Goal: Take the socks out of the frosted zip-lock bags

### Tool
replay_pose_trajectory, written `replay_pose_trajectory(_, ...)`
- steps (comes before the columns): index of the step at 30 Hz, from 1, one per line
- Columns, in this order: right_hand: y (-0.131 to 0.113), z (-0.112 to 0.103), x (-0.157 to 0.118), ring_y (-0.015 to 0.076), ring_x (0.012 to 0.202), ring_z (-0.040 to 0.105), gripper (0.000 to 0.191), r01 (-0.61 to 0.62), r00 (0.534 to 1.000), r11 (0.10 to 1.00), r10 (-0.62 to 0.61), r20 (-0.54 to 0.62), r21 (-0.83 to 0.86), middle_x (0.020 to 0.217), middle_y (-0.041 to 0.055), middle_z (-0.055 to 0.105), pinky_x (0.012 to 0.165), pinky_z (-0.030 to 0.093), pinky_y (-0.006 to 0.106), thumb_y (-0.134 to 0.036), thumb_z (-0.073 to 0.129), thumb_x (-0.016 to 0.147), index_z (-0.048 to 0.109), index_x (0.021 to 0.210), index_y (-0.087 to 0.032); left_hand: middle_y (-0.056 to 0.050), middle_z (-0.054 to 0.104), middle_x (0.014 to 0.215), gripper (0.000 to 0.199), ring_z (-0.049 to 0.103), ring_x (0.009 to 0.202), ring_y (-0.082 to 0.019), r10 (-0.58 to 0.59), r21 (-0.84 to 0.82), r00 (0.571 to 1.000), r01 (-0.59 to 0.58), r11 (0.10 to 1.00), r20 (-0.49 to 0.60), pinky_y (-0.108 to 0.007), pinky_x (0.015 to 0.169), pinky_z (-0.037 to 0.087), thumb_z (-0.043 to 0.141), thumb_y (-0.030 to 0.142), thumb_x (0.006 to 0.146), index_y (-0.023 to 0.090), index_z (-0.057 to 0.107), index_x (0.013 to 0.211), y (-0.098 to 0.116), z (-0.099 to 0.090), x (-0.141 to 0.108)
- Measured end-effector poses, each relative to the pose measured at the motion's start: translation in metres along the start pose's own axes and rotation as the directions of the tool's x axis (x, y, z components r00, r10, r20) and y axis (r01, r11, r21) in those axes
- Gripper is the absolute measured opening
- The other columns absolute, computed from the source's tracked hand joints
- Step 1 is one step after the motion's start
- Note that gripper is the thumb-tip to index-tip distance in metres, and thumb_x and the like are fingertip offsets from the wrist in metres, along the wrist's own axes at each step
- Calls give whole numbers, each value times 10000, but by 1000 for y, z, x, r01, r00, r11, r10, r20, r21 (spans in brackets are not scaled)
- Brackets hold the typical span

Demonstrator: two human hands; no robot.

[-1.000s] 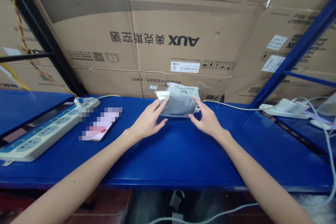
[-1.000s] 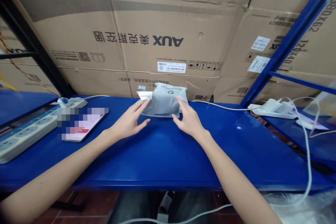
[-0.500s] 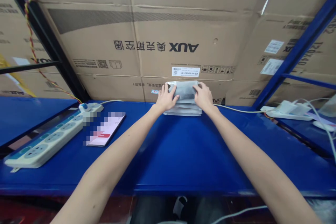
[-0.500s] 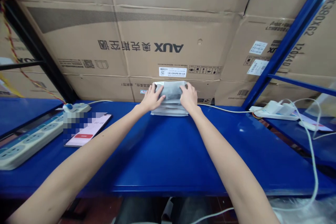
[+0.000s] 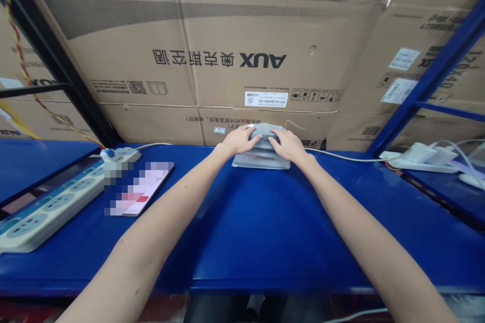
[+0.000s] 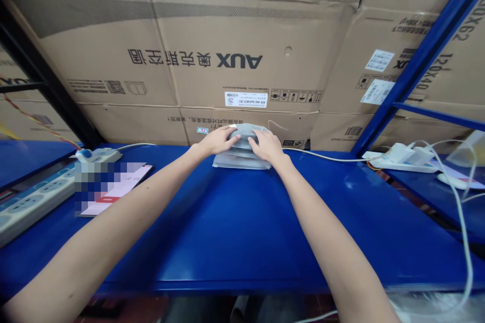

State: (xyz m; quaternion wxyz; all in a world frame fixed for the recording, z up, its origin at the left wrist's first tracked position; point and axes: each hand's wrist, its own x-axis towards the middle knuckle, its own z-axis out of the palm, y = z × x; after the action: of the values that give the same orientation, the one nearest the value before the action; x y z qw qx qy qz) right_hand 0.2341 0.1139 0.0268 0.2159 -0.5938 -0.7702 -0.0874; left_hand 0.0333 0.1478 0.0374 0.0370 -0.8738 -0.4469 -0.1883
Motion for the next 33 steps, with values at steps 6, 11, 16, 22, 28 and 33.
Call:
replay_pose_trajectory(6, -3, 6, 5, 322, 1264, 500, 517, -26, 997, 1000, 26, 68, 10, 1390, 124, 554, 1039, 404, 480, -420, 324, 975, 536, 1353, -139, -153, 622, 1209, 501, 591, 1130, -296, -61, 21, 997, 60, 998, 50, -417, 946, 454, 299, 515, 987, 141, 593, 1145, 7, -2, 3)
replay_pose_trajectory(11, 2, 18, -5, 313, 1363, 378, 528, 5, 992, 999, -1, -126, 31, 1466, 158, 455, 1101, 327, 494, -414, 338, 964, 497, 1366, -111, -178, 456, 1435, 497, 440, 1314, -327, -52, 54, 999, 52, 997, 1, -484, 1051, 360, 330, 498, 989, 143, 489, 1298, 9, 3, -5)
replay_pose_trajectory(16, 11, 16, -27, 313, 1374, 364, 536, 18, 973, 999, -5, -232, 52, 1490, 177, 407, 1123, 305, 499, -397, 364, 942, 470, 1378, -105, -222, 281, 1537, 546, 291, 1416, -333, 9, 68, 989, 1, 998, -150, -487, 1128, 266, 364, 454, 983, 99, 387, 1397, 2, 0, -22)
replay_pose_trajectory(22, 17, 23, -65, 306, 1429, 285, 619, 50, 985, 992, -30, -169, 115, 1572, 156, 257, 1141, 301, 502, -373, 398, 918, 311, 1484, -139, -239, 206, 1559, 614, 256, 1430, -363, 41, 39, 983, -35, 999, -178, -504, 1124, 281, 395, 405, 959, 94, 279, 1476, -11, 3, -64)
replay_pose_trajectory(28, 12, 27, -85, 311, 1459, 208, 691, -39, 995, 987, 53, -85, 156, 1597, 180, 158, 1137, 301, 501, -361, 417, 899, 217, 1515, -121, -210, 212, 1566, 688, 309, 1413, -340, 32, -16, 999, -32, 999, 4, -471, 1103, 343, 398, 379, 937, 118, 153, 1524, -24, 20, -116)
replay_pose_trajectory(33, 6, 24, -83, 319, 1462, 193, 695, -76, 995, 987, 84, -47, 141, 1603, 170, 136, 1130, 301, 518, -356, 414, 898, 200, 1524, -140, -149, 273, 1558, 669, 387, 1379, -288, -99, -141, 995, 101, 985, 18, -426, 1081, 402, 356, 395, 945, 152, 139, 1530, -26, 25, -133)
